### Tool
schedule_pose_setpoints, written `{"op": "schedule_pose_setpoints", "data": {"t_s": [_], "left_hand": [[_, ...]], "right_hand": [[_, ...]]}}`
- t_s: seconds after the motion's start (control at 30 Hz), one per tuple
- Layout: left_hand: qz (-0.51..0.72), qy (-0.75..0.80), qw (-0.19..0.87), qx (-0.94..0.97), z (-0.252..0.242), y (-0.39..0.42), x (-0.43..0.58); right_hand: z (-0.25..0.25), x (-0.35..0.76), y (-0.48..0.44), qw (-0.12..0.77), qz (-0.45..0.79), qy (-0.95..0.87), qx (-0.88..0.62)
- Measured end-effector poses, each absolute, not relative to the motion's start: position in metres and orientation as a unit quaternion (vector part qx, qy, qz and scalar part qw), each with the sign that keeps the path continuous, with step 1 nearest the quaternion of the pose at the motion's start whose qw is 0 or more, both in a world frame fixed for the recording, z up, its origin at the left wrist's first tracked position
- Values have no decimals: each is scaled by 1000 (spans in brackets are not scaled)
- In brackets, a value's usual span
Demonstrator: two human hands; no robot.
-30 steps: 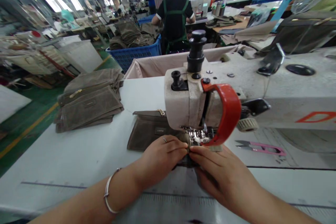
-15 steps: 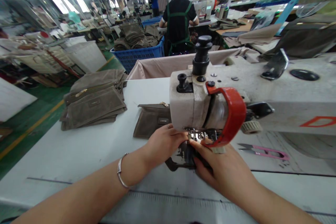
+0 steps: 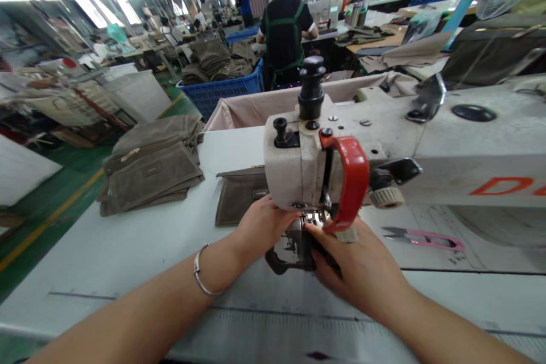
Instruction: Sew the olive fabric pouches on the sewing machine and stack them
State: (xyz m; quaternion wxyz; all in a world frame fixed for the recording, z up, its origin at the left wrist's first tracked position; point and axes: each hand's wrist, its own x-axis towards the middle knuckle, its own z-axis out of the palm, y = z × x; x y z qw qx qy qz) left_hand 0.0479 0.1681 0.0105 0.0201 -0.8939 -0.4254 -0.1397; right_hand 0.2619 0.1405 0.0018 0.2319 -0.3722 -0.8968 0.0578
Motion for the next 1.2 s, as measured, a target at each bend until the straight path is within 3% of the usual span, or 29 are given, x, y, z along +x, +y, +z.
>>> {"op": "schedule_pose_setpoints", "data": {"t_s": [0.2, 0.43, 0.77, 1.03, 1.1, 1.2], "left_hand": [[-134, -527, -127, -830, 42, 138, 64], [-136, -525, -279, -792, 55, 148, 61], [-159, -512, -118, -836, 45, 135, 75], [-157, -517, -187, -821, 51, 131, 67], [-163, -553, -177, -798, 52, 117, 52], [-177, -672, -71, -715, 45, 87, 27]], "right_hand": [[3, 268, 138, 284, 99, -895, -328], [-2, 262, 132, 187, 116, -932, -287], [5, 269, 126, 214, 90, -921, -314], [0, 271, 130, 204, 104, -922, -311], [-2, 272, 130, 198, 106, -923, -312], [2, 273, 127, 189, 117, -923, -314]]}}
